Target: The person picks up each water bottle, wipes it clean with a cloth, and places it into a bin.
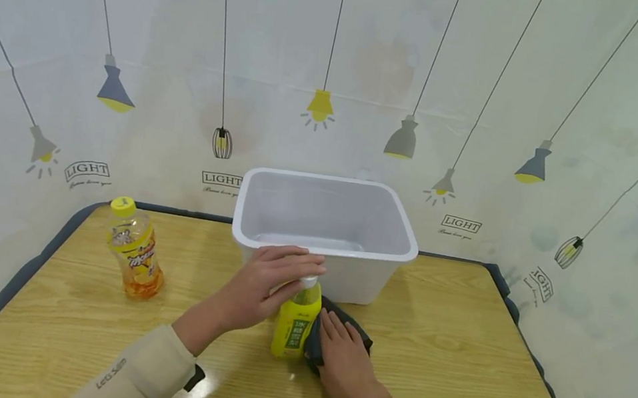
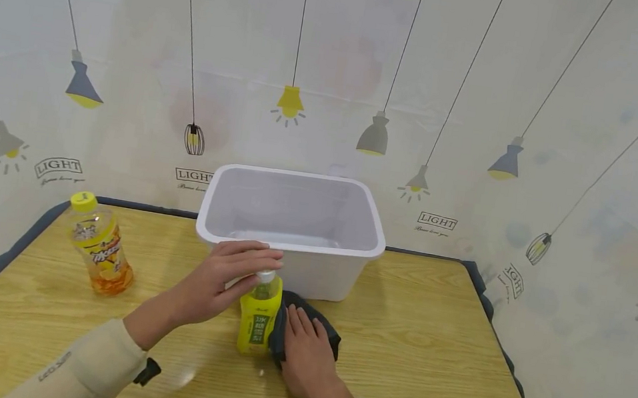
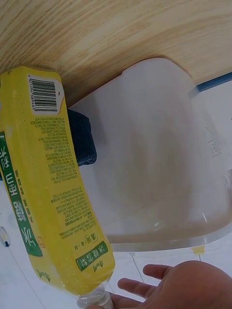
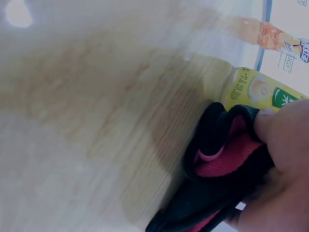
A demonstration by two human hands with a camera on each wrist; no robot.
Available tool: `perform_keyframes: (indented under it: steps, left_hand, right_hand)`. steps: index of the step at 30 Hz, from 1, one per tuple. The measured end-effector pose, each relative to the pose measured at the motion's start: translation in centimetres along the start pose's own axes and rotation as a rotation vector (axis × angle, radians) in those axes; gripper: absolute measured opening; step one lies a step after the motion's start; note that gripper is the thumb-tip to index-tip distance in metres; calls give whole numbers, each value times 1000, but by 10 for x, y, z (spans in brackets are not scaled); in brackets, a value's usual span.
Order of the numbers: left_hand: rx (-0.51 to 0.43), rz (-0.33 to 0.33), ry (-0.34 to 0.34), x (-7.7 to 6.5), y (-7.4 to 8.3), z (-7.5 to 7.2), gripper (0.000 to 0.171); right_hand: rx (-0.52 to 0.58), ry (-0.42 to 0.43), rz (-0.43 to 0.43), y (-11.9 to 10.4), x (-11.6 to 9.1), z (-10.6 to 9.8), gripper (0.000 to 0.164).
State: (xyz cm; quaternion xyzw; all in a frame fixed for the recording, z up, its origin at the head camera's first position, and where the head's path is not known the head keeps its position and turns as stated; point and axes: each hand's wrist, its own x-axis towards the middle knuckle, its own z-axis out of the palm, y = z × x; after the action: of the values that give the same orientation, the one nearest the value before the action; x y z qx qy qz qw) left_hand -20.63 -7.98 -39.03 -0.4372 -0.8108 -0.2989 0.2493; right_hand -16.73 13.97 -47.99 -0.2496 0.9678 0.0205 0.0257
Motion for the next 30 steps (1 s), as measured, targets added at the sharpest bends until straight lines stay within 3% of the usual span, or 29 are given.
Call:
perform_keyframes:
  steps: [5,9,13,17,25,30]
  left_hand:
    - [-4,9,11,0,0,1,37]
    - [-3,10,14,0,0,1,37]
    - [-1,11,16,0,-1,1,37]
    - [3,14,18,-1,-1,1,37]
    - [9,8,9,-1,-2,1,39]
    - [15,11,9,-1,-2,0,40]
  right_hand:
    - [163,56,11,3,-2,1,61]
    - [328,177,17,5,-3,-5,53]
    - [483,305,2,5,-2,-18,40]
    - [580,352,17,5,-3,-36,32]
    - [563,492,-17,2,-5,-71,47]
    - [437,475,-36,-3,-2,-78,59]
